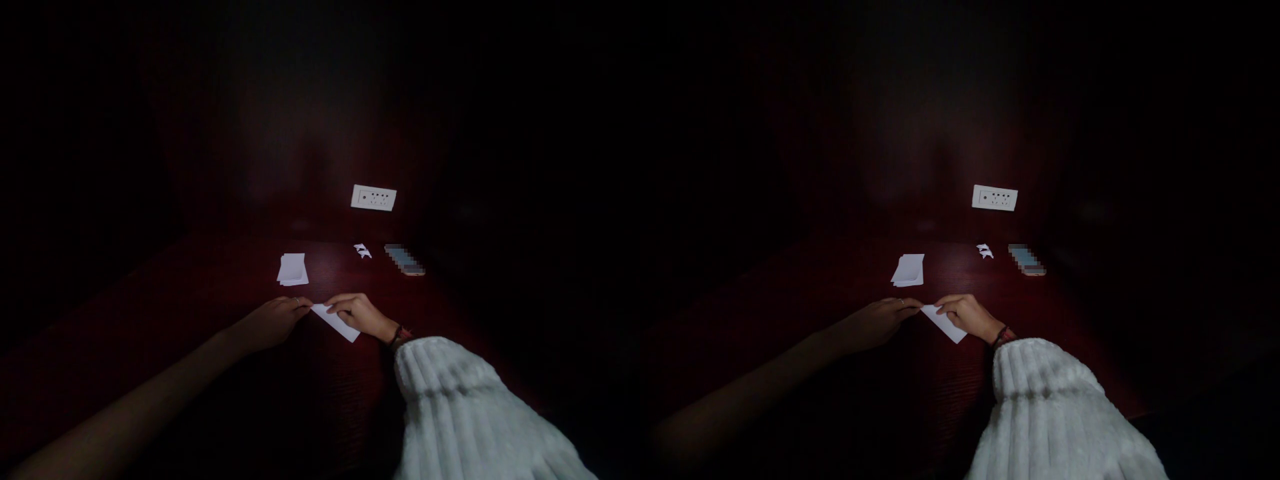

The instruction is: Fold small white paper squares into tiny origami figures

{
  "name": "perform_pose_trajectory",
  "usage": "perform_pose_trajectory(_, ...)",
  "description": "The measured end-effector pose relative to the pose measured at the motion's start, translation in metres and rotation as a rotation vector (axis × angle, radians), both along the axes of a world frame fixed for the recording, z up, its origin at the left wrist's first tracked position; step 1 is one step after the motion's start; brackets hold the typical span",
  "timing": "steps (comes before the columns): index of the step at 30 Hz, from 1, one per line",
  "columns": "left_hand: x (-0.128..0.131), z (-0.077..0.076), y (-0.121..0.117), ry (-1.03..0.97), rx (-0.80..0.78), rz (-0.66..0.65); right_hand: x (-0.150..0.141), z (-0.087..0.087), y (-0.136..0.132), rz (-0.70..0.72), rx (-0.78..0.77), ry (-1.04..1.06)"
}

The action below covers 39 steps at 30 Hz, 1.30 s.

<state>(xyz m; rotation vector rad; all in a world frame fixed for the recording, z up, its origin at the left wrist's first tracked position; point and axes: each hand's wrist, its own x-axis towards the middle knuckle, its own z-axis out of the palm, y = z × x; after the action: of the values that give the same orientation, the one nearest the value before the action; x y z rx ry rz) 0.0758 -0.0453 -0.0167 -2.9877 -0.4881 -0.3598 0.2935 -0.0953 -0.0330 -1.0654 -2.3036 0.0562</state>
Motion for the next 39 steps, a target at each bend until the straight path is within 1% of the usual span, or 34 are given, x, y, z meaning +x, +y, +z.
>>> perform_pose_trajectory(8, 0.000, -0.003, 0.001, -0.009, -0.001, 0.052, 0.000, -0.001, 0.000, 0.006, 0.013, -0.038)
perform_pose_trajectory(14, -0.002, -0.002, 0.002, -0.004, -0.034, 0.032, 0.000, 0.001, -0.001, 0.015, 0.014, -0.026)
perform_pose_trajectory(20, -0.003, -0.005, 0.002, 0.038, 0.029, 0.036, -0.001, 0.000, 0.000, 0.007, 0.015, -0.034)
perform_pose_trajectory(25, -0.005, 0.001, -0.001, 0.065, 0.037, 0.093, 0.000, 0.000, 0.000, 0.019, 0.017, -0.070)
perform_pose_trajectory(28, -0.011, 0.004, -0.001, 0.075, 0.024, 0.101, 0.001, 0.001, 0.000, 0.030, 0.015, -0.096)
perform_pose_trajectory(31, -0.015, 0.006, 0.002, 0.051, 0.049, 0.109, 0.001, 0.001, 0.000, 0.025, 0.014, -0.116)
perform_pose_trajectory(36, -0.005, 0.007, 0.001, -0.100, 0.120, 0.151, -0.001, 0.001, 0.001, 0.020, 0.023, -0.118)
perform_pose_trajectory(37, -0.002, 0.005, -0.001, -0.111, 0.122, 0.137, -0.001, 0.001, 0.001, 0.022, 0.025, -0.119)
perform_pose_trajectory(39, 0.003, 0.000, -0.003, -0.056, 0.104, 0.100, -0.002, 0.002, 0.001, 0.023, 0.026, -0.119)
